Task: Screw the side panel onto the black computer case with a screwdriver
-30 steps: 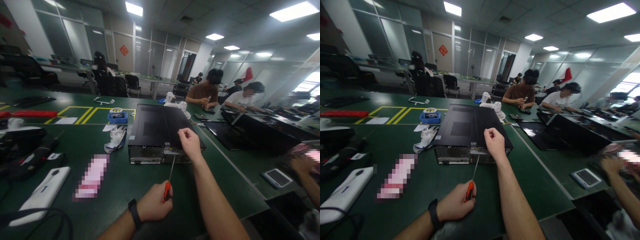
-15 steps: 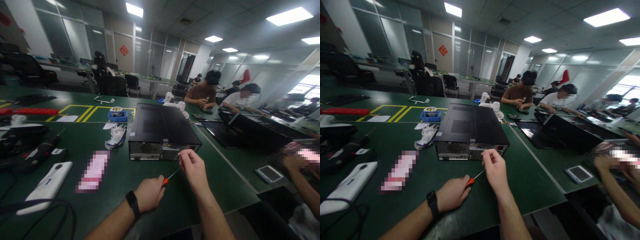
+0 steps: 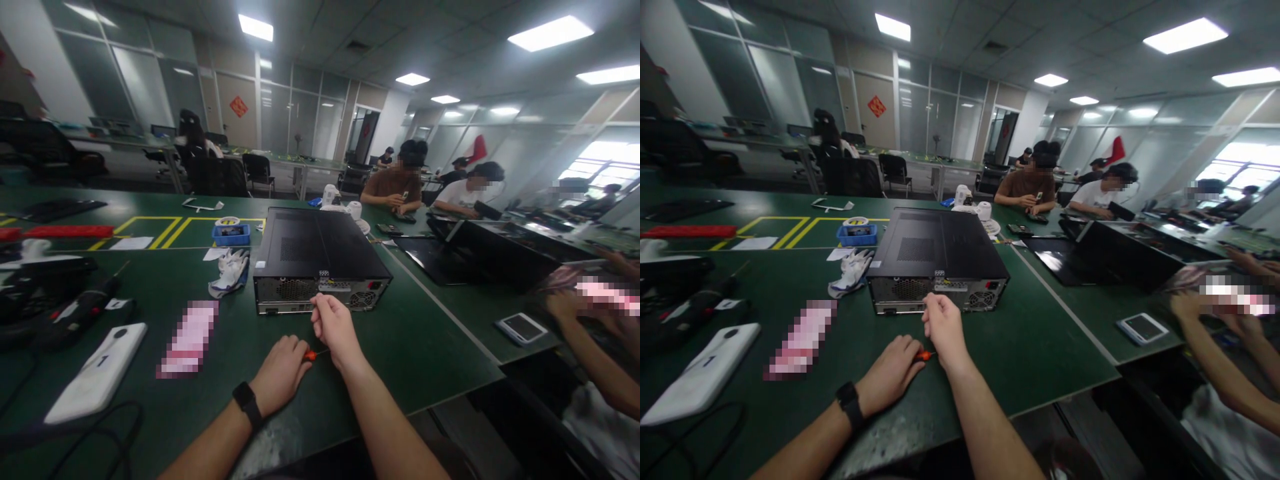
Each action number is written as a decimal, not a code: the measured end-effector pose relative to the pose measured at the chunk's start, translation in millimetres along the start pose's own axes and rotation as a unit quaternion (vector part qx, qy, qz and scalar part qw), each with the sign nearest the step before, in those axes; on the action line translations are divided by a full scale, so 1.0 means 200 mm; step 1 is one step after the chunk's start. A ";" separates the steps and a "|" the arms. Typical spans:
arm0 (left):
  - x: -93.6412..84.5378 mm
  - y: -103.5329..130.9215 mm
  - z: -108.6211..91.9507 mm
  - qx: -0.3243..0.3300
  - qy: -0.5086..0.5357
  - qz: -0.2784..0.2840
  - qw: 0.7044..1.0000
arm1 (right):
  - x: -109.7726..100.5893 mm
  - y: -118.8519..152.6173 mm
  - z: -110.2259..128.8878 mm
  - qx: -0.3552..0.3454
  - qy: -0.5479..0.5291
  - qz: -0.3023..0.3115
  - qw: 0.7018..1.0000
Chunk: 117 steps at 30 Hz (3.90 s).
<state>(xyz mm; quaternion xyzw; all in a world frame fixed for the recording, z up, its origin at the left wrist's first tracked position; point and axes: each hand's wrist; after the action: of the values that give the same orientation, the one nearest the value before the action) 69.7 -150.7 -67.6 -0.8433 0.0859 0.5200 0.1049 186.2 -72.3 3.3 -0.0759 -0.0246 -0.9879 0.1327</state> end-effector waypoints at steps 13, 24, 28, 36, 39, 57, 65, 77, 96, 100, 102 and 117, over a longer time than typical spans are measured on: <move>0.02 0.00 0.05 0.031 0.073 -0.058 0.995 | 0.10 -0.19 0.04 0.052 -0.093 -0.048 0.993; 0.02 0.00 0.05 0.024 0.099 -0.058 0.993 | 0.12 -0.21 0.01 -0.001 -0.118 -0.066 0.991; 0.02 0.00 0.05 0.021 0.102 -0.053 0.993 | 0.12 -0.21 0.01 -0.003 -0.125 -0.073 0.989; 0.02 0.00 0.05 0.025 0.102 -0.054 0.993 | 0.12 -0.20 0.03 0.003 -0.122 -0.074 0.990; 0.03 0.00 0.05 0.028 0.100 -0.057 0.993 | 0.12 -0.20 0.02 0.001 -0.124 -0.075 0.989; 0.03 0.00 0.07 0.035 0.098 -0.073 0.992 | 0.11 -0.20 0.03 0.032 -0.114 -0.065 0.991; 0.04 0.00 0.07 0.042 0.097 -0.078 0.991 | 0.12 -0.21 0.04 0.016 -0.130 -0.085 0.988; 0.03 0.00 0.07 0.044 0.098 -0.081 0.991 | 0.15 -0.19 0.07 0.030 -0.108 -0.115 0.987; 0.03 0.00 0.07 0.031 0.102 -0.076 0.991 | -0.11 0.07 -0.11 -0.028 0.178 -0.026 0.983; 0.03 0.01 0.07 0.031 0.102 -0.073 0.992 | -0.29 0.17 -0.26 -0.117 0.409 -0.022 0.905; 0.03 0.01 0.07 0.030 0.101 -0.072 0.992 | -0.33 0.21 -0.31 -0.141 0.469 -0.011 0.872; 0.02 0.00 0.08 0.026 0.111 -0.065 0.991 | -0.30 0.29 -0.35 -0.175 0.572 0.050 0.800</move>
<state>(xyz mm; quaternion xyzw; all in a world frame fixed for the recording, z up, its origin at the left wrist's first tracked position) 57.8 -146.2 -78.2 -0.8966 0.0555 0.4127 0.1507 249.3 -116.9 -74.0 0.4794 0.2330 -0.8315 0.1566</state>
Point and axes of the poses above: each hand's wrist, its own y-axis away from the middle knuckle, its own x-axis out of the palm, z = x × y, and after that the axes turned 4 degrees about z, right-handed
